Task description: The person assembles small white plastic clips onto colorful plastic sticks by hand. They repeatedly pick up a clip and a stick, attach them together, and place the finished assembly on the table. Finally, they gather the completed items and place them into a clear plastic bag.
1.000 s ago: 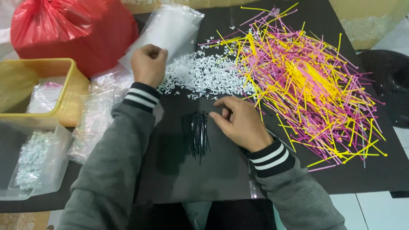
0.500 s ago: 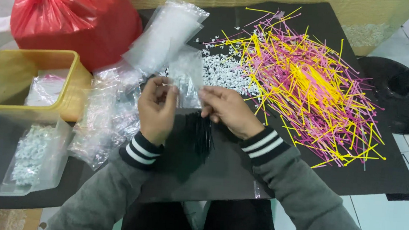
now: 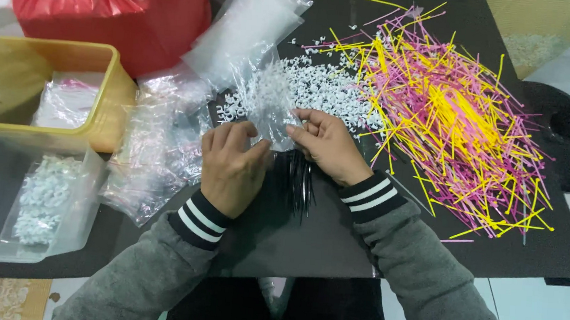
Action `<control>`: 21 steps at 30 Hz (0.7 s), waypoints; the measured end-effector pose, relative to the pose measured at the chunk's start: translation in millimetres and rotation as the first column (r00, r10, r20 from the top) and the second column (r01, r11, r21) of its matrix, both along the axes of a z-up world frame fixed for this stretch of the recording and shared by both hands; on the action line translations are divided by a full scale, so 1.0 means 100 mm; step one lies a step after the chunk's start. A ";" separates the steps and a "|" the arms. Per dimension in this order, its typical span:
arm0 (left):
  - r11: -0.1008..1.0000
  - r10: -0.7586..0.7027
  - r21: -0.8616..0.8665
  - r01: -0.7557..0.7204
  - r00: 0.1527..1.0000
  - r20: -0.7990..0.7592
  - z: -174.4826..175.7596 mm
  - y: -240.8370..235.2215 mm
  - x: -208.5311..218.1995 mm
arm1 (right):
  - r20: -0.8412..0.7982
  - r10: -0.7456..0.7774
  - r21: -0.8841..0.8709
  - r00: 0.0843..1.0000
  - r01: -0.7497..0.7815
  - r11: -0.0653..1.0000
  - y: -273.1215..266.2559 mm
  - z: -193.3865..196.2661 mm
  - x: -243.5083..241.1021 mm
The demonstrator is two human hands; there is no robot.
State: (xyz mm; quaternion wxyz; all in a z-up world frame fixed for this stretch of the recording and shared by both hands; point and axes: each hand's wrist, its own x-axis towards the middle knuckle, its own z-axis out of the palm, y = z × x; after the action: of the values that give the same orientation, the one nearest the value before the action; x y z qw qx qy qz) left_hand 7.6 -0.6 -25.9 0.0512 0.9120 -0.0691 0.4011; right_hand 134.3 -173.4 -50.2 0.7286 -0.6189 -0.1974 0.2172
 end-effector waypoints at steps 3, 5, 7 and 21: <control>0.998 -0.007 0.060 0.006 1.000 0.014 -0.01 0.02 0.01 | -0.004 0.000 -0.014 1.000 0.000 1.000 0.00 0.02 0.00; 0.996 0.022 0.085 -0.025 0.999 0.041 -0.03 0.06 0.02 | 0.018 0.038 -0.012 0.999 -0.038 0.999 -0.02 0.20 -0.06; 0.993 0.045 0.109 -0.052 0.997 0.062 -0.05 0.06 0.02 | 0.034 0.071 -0.010 0.997 -0.071 0.997 -0.06 0.29 -0.09; 0.997 0.061 -0.029 -0.065 0.990 -0.131 0.00 0.08 0.00 | 0.358 0.039 -0.145 0.933 0.014 0.989 0.00 0.29 -0.17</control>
State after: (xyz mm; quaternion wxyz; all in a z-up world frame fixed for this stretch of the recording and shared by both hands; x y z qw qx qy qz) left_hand 7.2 7.1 -26.4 0.0580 0.9369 -0.0300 0.3436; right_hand 117.4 -173.3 -21.4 0.6316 -0.6984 -0.3152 0.1186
